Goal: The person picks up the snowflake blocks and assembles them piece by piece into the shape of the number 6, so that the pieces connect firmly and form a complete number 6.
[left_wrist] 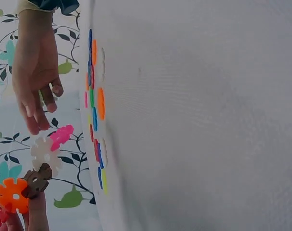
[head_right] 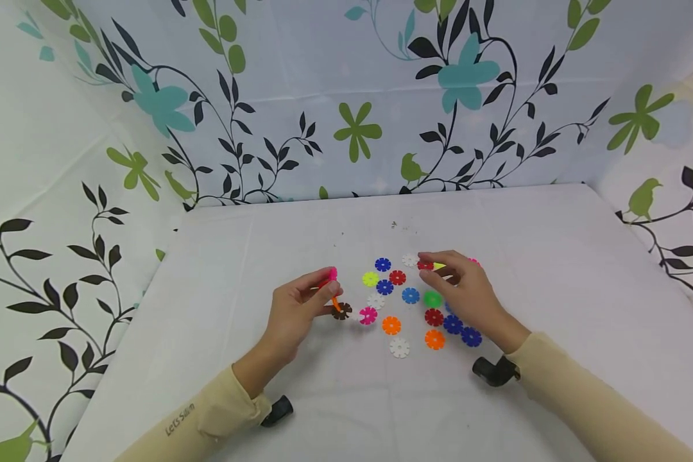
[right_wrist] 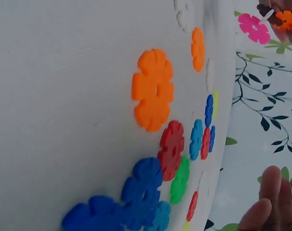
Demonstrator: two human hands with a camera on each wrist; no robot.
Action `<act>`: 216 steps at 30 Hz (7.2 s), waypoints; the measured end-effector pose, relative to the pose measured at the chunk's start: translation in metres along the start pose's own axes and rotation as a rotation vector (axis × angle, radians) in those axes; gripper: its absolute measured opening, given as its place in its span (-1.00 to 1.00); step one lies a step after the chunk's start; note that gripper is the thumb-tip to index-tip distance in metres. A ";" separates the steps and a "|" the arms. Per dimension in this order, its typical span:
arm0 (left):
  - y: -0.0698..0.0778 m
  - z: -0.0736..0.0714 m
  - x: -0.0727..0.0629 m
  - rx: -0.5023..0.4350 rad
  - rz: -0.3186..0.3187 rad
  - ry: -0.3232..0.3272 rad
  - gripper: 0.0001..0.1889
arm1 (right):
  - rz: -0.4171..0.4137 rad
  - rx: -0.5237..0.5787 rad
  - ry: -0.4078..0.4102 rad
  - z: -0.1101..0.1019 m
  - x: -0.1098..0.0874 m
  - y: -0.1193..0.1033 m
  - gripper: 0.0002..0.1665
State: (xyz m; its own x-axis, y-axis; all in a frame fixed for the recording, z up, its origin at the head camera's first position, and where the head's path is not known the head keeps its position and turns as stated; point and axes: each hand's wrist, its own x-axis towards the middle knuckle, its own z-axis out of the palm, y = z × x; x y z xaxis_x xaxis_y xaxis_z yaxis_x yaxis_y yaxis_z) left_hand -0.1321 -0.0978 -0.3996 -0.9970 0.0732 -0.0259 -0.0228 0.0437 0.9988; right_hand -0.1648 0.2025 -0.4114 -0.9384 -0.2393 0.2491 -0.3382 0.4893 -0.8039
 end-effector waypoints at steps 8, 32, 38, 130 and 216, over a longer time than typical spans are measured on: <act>0.001 -0.002 0.002 -0.099 -0.075 0.033 -0.52 | 0.121 0.009 -0.287 -0.009 0.001 0.011 -0.58; 0.002 -0.003 0.001 -0.168 -0.100 -0.082 -0.49 | 0.043 -0.293 -0.666 -0.017 -0.001 0.012 -0.69; 0.003 -0.002 0.000 -0.149 -0.080 -0.070 -0.53 | 0.066 -0.281 -0.659 -0.016 0.001 0.010 -0.68; 0.007 0.000 0.000 0.177 -0.057 -0.306 -0.56 | -0.047 0.040 -0.172 0.049 0.016 -0.068 -0.57; 0.007 -0.008 0.001 -0.020 -0.210 -0.264 -0.65 | 0.187 -0.351 -0.322 -0.007 0.003 0.029 -0.69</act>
State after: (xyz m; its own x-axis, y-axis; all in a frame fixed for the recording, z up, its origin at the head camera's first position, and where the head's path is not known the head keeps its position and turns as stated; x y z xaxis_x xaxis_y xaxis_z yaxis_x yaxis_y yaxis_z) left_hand -0.1336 -0.1050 -0.3922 -0.9170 0.3201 -0.2381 -0.2293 0.0653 0.9711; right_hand -0.1775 0.2222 -0.4299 -0.9346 -0.3399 -0.1046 -0.2219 0.7872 -0.5753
